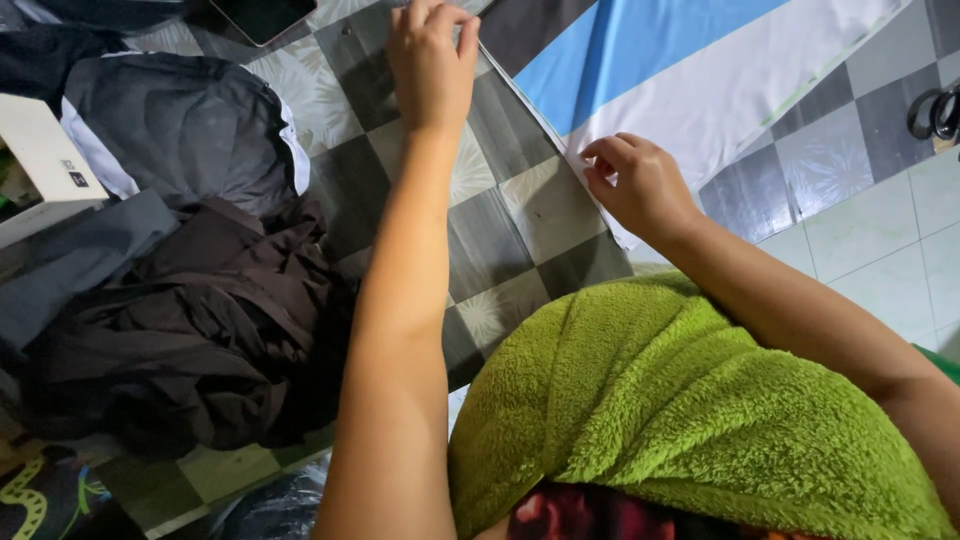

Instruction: The person uses scissors to cut a large piece of black, blue, and white patterned fabric laid out on a tiled floor. They trim the edges and fold the fabric while cutting along the seams.

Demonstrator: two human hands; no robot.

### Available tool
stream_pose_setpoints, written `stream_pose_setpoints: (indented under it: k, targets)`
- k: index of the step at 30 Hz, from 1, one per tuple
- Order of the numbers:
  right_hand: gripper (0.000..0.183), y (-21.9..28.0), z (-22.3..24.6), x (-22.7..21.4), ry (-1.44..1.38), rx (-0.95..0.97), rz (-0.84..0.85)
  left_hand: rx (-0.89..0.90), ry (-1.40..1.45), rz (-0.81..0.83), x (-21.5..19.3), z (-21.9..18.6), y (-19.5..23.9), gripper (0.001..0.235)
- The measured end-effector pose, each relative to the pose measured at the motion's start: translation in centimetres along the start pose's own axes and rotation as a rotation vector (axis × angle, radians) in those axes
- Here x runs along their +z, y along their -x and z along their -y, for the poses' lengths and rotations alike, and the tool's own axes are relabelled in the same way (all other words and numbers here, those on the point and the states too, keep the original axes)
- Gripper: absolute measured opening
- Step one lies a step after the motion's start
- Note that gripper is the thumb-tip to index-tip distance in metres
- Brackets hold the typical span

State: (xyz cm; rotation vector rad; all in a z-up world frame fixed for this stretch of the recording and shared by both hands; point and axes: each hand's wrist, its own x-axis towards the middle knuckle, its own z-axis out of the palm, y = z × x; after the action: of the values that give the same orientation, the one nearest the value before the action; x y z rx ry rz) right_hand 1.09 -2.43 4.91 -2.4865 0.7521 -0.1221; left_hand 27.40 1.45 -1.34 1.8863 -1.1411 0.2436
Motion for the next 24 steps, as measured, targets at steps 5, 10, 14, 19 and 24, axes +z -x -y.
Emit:
stream_pose_setpoints:
  k: [5,10,14,19,24]
  targets:
    - [0.021,0.0,0.0,-0.2,0.002,0.047,0.023,-0.048,-0.079,0.076,1.7,0.3,0.0,0.016]
    - [0.027,0.1,1.2,-1.2,-0.004,0.075,0.043,-0.082,-0.034,0.043,2.1,0.9,-0.1,0.015]
    - [0.032,0.3,1.9,-1.6,0.123,0.006,0.057,-0.103,0.075,0.032,2.4,1.9,-0.2,0.014]
    - [0.041,0.6,1.3,-2.6,0.100,-0.015,0.121,-0.130,0.045,0.079,2.8,2.2,0.0,0.022]
    - [0.020,2.8,-6.6,-4.2,0.109,0.206,-0.155,-0.102,0.034,0.092,2.8,2.3,0.0,0.020]
